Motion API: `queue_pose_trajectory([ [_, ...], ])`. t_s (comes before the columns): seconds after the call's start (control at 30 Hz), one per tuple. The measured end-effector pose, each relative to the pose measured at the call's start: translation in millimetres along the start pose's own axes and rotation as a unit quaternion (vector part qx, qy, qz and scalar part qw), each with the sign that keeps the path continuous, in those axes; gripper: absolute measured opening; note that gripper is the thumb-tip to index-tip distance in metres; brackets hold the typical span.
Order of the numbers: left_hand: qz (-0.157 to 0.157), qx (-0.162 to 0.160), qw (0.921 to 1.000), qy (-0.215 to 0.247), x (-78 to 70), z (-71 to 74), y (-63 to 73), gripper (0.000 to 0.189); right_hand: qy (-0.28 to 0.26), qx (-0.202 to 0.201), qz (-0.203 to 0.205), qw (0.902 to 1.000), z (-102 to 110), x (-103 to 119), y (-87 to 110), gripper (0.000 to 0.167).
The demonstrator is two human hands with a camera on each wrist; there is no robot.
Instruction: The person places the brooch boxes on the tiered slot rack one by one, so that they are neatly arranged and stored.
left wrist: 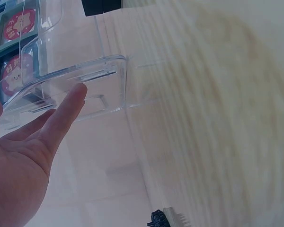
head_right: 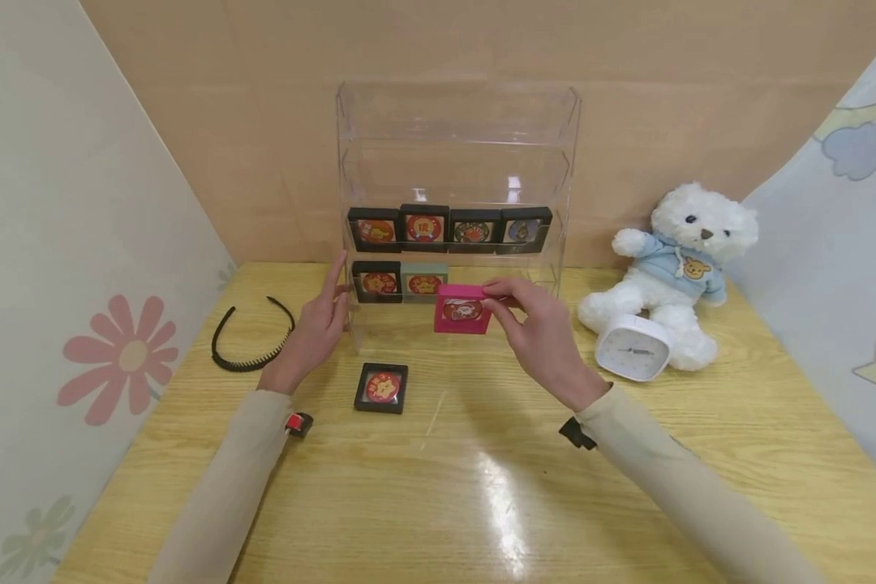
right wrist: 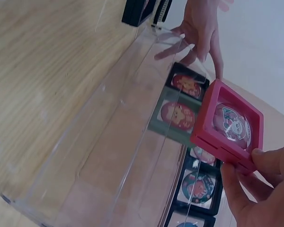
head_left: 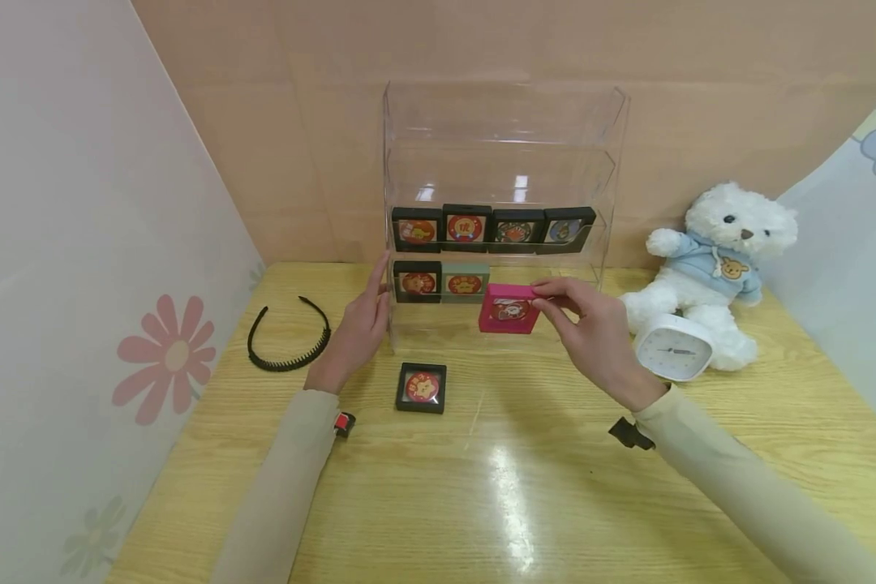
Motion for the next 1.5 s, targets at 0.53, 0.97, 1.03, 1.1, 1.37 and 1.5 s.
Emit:
queue_pose_trajectory([
  [0.53, 0.0, -0.001, 1.0, 0.004, 1.1, -0.6, -0.1, 0.065, 0.081, -0.057, 0.018, 0.9949, 0, -29, -24.3, 0.016],
  [0.97, -0.001, -0.001, 1.0, 0.003, 0.0, -0.3, 0.3, 0.064, 0.093, -0.062, 0.025, 0.9934, -20, -49, -22.6, 0.016],
  [1.03, -0.004, -0.002, 1.0, 0.003, -0.1, 0.0, 0.2, 0.063, 0.097, -0.059, 0.027, 0.9932, -24, -52, -19.5, 0.015],
  [1.1, -0.007, -0.002, 1.0, 0.003, -0.5, 0.1, 0.1, 0.063, 0.098, -0.054, 0.029, 0.9933, -27, -53, -16.3, 0.014],
  [1.37, -0.005, 0.0, 1.0, 0.001, -0.2, 0.3, 0.1, 0.064, 0.098, -0.041, 0.01, 0.9943, -33, -61, -9.8, 0.014],
  [1.5, -0.004, 0.0, 1.0, 0.001, -0.6, 0.6, 0.1, 0.064, 0.093, -0.034, 0.002, 0.9951, -35, -62, -9.6, 0.015],
])
Point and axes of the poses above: each hand's wrist, its own y-axis away from the middle knuckle, its own z-axis out of the back of the hand, x = y × z, the point moved 8 cm from there along -y, towards the middle knuckle, and after that the axes turned 10 degrees about -x, right-handed, at the moved point
